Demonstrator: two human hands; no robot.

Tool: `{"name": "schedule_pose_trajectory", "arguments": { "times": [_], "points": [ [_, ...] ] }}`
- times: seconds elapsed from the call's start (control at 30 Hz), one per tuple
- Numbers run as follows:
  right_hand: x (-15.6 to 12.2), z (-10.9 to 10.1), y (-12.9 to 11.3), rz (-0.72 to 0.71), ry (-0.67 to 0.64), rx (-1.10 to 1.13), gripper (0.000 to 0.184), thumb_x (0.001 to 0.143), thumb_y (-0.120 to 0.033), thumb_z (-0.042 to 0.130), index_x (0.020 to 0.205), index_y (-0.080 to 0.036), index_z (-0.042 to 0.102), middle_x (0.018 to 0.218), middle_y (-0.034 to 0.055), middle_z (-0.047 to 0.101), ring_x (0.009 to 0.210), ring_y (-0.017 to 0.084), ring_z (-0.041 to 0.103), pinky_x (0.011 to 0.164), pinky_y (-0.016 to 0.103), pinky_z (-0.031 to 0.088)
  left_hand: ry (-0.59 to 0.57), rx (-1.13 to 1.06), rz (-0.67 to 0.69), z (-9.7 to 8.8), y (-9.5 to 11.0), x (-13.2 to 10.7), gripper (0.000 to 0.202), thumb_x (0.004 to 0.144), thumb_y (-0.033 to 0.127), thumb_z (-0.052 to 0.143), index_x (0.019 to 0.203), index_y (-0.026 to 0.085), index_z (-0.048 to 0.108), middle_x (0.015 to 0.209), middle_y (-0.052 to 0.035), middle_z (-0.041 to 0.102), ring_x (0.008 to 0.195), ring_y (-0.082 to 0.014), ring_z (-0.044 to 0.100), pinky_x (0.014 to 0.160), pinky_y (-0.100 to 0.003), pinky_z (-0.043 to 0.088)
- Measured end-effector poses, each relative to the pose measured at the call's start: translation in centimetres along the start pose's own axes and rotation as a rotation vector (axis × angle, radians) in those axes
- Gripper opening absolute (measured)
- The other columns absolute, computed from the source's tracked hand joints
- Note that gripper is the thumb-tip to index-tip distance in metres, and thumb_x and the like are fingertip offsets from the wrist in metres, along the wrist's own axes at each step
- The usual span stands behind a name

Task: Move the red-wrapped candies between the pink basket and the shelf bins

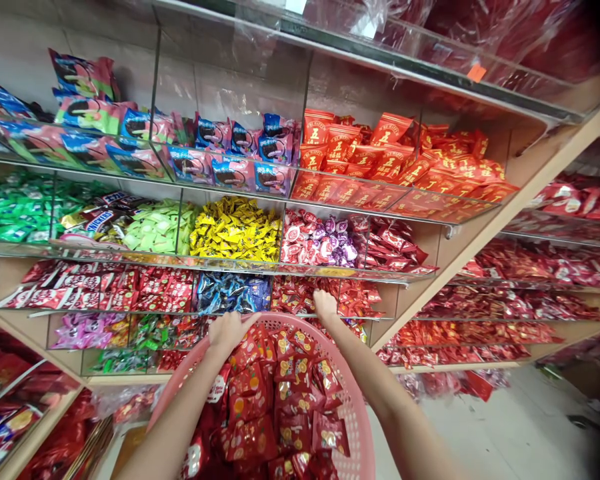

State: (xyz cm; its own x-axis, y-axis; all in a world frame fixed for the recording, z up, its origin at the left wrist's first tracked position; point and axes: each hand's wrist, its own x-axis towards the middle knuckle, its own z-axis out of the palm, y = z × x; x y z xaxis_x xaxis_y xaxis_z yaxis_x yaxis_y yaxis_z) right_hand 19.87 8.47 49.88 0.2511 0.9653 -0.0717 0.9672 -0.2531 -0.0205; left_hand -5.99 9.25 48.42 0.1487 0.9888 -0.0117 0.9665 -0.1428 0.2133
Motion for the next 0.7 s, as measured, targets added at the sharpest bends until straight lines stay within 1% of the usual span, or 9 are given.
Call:
{"name": "schedule_pose_trajectory", "arguments": {
  "times": [0.17,0.23,0.27,0.33,0.37,0.43,0.5,0.6,0.7],
  "points": [
    [-1.5,-1.0,0.6,0.053,0.099,-0.021,0.023,0.085,-0.016,0.043,0.107,-0.012,0.049,0.095,0.0187,0.061,0.09,0.023,0.06,0.07,0.03,0.043,-0.011,0.003,0.002,-0.3,0.1,-0.1,0.079,0.072,0.073,0.018,0.083,0.013,0.067,0.089,-0.0185,0.065,0.087,-0.0311,0.06,0.074,-0.038,0.043],
    [-2.7,-1.6,1.3,0.041,0.155,0.027,0.019,0.086,-0.017,0.04,0.101,-0.014,0.051,0.089,0.0163,0.062,0.085,0.022,0.06,0.068,0.028,0.042,-0.01,0.006,0.006,-0.3,0.1,-0.1,0.079,0.072,0.073,0.018,0.084,0.013,0.067,0.089,-0.0184,0.065,0.087,-0.0311,0.06,0.075,-0.038,0.043],
    [-3.5,-1.9,1.7,0.012,0.181,0.103,0.016,0.086,-0.019,0.039,0.095,-0.015,0.052,0.084,0.0138,0.063,0.081,0.021,0.061,0.066,0.028,0.041,-0.007,0.008,0.008,-0.3,0.1,0.0,0.079,0.072,0.073,0.017,0.084,0.013,0.067,0.089,-0.0183,0.065,0.087,-0.0311,0.06,0.075,-0.038,0.043],
    [-5.6,-2.5,2.5,-0.087,0.173,0.386,0.017,0.087,-0.028,0.039,0.084,-0.017,0.052,0.071,0.0076,0.063,0.069,0.017,0.061,0.061,0.025,0.041,-0.003,0.012,0.01,-0.2,0.1,0.0,0.079,0.072,0.073,0.017,0.085,0.013,0.067,0.089,-0.0182,0.065,0.087,-0.0312,0.06,0.074,-0.038,0.043],
    [-6.7,-2.8,2.9,-0.142,0.127,0.57,0.02,0.086,-0.033,0.04,0.079,-0.018,0.05,0.065,0.0046,0.062,0.061,0.016,0.06,0.058,0.025,0.041,-0.002,0.013,0.011,-0.2,0.1,0.0,0.08,0.071,0.073,0.017,0.085,0.013,0.067,0.088,-0.0182,0.065,0.087,-0.0313,0.06,0.074,-0.038,0.043],
    [-9.3,-3.0,3.5,-0.22,-0.035,0.92,0.026,0.083,-0.043,0.044,0.076,-0.019,0.048,0.057,0.0003,0.06,0.051,0.013,0.056,0.05,0.023,0.04,-0.005,0.014,0.013,-0.1,0.0,0.1,0.08,0.071,0.073,0.016,0.084,0.013,0.067,0.088,-0.0181,0.065,0.087,-0.0317,0.06,0.073,-0.038,0.043],
    [-11.8,-2.9,3.9,-0.245,-0.202,1.152,0.03,0.077,-0.047,0.053,0.074,-0.018,0.048,0.054,-0.002,0.058,0.048,0.012,0.055,0.047,0.021,0.039,-0.005,0.017,0.016,0.0,0.0,0.1,0.081,0.071,0.074,0.015,0.084,0.013,0.067,0.088,-0.0181,0.065,0.087,-0.0321,0.06,0.073,-0.038,0.043],
    [-14.7,-1.9,4.2,-0.235,-0.412,1.302,0.033,0.069,-0.047,0.062,0.073,-0.017,0.049,0.053,-0.0042,0.056,0.047,0.011,0.056,0.045,0.02,0.039,-0.004,0.022,0.022,0.2,-0.1,0.2,0.081,0.071,0.074,0.014,0.084,0.014,0.067,0.088,-0.0182,0.066,0.087,-0.0323,0.06,0.073,-0.039,0.043],
    [-16.4,-0.5,4.4,-0.199,-0.567,1.33,0.034,0.067,-0.047,0.064,0.072,-0.016,0.05,0.053,-0.0048,0.055,0.046,0.01,0.056,0.044,0.019,0.039,-0.002,0.019,0.027,0.2,-0.2,0.3,0.081,0.07,0.074,0.014,0.083,0.015,0.067,0.087,-0.0178,0.066,0.085,-0.0323,0.06,0.072,-0.04,0.043]
  ]
}}
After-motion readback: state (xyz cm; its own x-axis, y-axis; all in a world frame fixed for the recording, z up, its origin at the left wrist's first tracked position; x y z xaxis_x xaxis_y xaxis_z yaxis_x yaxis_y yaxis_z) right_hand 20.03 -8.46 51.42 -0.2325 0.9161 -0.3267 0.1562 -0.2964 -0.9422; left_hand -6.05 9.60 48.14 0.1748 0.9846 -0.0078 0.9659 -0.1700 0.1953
